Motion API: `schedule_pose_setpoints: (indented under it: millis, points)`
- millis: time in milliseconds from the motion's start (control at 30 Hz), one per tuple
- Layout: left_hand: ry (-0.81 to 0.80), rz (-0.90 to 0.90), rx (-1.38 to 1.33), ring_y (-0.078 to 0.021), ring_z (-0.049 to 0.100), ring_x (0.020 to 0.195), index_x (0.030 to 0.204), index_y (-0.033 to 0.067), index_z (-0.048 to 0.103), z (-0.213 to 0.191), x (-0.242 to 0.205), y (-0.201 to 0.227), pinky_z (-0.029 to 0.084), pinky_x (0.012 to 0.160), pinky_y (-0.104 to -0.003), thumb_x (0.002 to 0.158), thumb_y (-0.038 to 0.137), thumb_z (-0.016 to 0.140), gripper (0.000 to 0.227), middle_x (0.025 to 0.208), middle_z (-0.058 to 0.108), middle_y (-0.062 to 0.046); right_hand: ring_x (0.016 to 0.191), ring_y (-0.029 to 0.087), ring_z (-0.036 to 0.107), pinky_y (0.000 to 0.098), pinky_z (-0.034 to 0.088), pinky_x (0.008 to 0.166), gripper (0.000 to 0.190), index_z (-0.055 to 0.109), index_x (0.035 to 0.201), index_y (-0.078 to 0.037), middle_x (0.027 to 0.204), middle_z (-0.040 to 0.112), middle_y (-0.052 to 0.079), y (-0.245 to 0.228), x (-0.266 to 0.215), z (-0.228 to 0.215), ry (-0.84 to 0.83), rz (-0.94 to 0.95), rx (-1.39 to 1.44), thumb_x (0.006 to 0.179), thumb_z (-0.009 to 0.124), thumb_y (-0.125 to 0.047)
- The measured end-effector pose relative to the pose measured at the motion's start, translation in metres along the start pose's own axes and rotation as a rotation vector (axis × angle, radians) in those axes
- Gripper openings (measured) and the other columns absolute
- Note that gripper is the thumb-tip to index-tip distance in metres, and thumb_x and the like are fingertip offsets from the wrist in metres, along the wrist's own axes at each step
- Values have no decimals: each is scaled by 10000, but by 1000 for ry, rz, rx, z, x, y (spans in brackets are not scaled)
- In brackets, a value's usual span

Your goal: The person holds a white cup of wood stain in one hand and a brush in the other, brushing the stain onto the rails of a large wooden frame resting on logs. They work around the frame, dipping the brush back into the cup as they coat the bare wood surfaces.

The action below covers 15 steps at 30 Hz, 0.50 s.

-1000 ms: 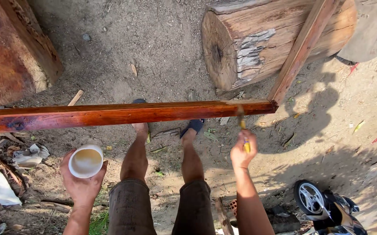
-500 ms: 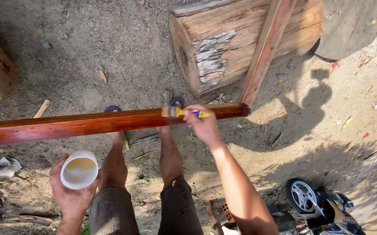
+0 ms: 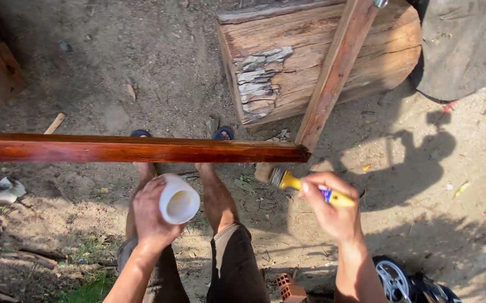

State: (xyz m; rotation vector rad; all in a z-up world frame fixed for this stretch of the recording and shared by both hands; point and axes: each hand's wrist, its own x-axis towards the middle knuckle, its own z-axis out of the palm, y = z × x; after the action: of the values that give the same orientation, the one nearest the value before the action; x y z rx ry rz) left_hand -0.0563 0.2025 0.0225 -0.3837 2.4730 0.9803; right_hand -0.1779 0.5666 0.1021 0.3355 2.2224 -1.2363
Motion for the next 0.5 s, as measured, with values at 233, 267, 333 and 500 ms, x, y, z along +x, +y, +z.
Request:
schedule_pose_setpoints:
  millis: [233,267,333,500]
  points:
    - [127,308,-59,-382,500,1358,1347,5,491,36,25,66,334,1137,-561,625,154,840,816,1403,539,-181,540,143,580,310,434,455,115,693,950,-32,719,671,41,-65,-25,52,-183,-458,-88,869,771,-56]
    - [131,346,-62,-382,499,1370,1351,8,491,36,29,76,339,1142,-562,649,137,816,785,1411,543,-178,589,173,594,335,465,500,146,679,968,-31,746,661,53,-71,-18,59,-171,-492,-133,865,781,-49]
    - [133,383,-59,-378,500,1360,1347,7,499,38,35,89,335,1139,-564,660,156,819,773,1410,543,-177,619,195,607,346,482,532,153,677,980,-29,762,660,62,-63,-13,60,-148,-506,-153,869,783,-40]
    - [100,441,-38,-373,504,1353,1327,12,529,40,49,94,343,1148,-549,663,165,801,733,1404,549,-169,676,225,643,351,510,588,150,668,1004,-24,843,693,92,-53,-8,51,-98,-529,-166,886,761,-25]
